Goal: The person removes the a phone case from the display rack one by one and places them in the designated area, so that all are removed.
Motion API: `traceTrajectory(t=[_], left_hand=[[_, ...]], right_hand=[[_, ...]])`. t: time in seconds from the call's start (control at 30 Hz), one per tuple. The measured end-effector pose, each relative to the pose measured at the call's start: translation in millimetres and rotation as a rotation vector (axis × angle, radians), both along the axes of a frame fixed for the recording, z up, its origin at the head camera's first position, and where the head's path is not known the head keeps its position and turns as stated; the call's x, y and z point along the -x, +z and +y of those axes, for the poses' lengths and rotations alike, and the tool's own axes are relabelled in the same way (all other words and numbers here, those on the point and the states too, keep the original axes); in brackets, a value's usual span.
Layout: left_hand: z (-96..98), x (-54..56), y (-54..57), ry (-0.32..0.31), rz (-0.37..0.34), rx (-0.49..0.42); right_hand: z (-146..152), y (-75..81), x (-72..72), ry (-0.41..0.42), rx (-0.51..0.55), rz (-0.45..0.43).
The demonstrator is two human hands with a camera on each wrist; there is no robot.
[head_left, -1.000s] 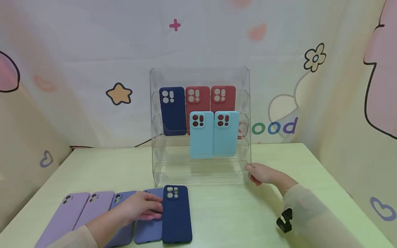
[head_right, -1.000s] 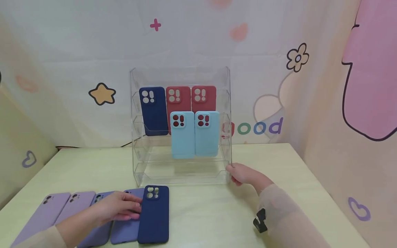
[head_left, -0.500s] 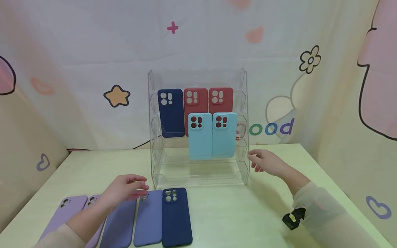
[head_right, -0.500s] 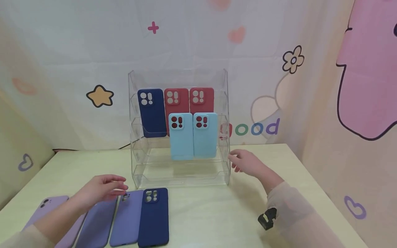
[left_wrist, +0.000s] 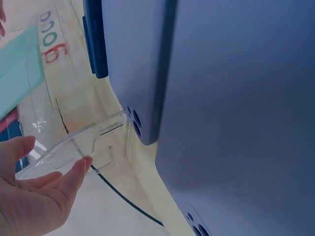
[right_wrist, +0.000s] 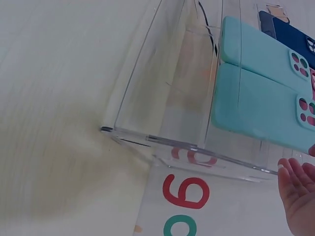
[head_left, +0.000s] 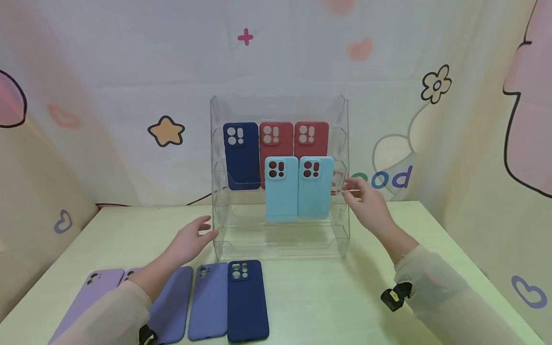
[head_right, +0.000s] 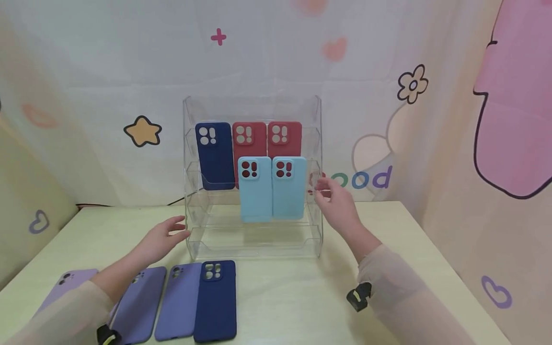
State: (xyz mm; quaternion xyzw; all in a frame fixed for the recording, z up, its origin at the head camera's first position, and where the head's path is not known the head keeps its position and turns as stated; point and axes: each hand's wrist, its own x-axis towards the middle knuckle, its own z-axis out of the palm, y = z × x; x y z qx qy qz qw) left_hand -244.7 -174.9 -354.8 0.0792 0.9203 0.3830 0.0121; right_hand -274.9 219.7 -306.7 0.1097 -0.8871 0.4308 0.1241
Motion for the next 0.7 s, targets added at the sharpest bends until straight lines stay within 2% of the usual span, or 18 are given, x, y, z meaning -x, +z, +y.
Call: traceTrajectory(t=[0.17,0.27,0.33,0.4,0.63,0.7], left_hand=[[6.6,5.9,1.1,-0.049,-0.073,0.004],[6.8,4.2,-1.0,-0.095,-0.133,0.022],[6.1,1.3,-4.1,-0.102,-0.146,0.067],[5.2,-2.9,-9.1,-0.092,-0.144,0.11],[11.4,-23.6,-31.9,-0.012,-0.087,0.371],[15.6,-27.6,-35.2,0.002,-0.083,0.411]], right_hand=[[-7,2.3,1.8,-0.007,-0.017,0.014],[-8,2.9,1.5,-0.002,-0.026,0.013],[-7,3.6,1.0,0.008,-0.031,0.008],[-6,4.8,0.4,0.011,-0.033,0.002],[-12,5.5,4.9,0.029,-0.057,-0.068],[-15,5.6,6.9,0.024,-0.07,-0.087]])
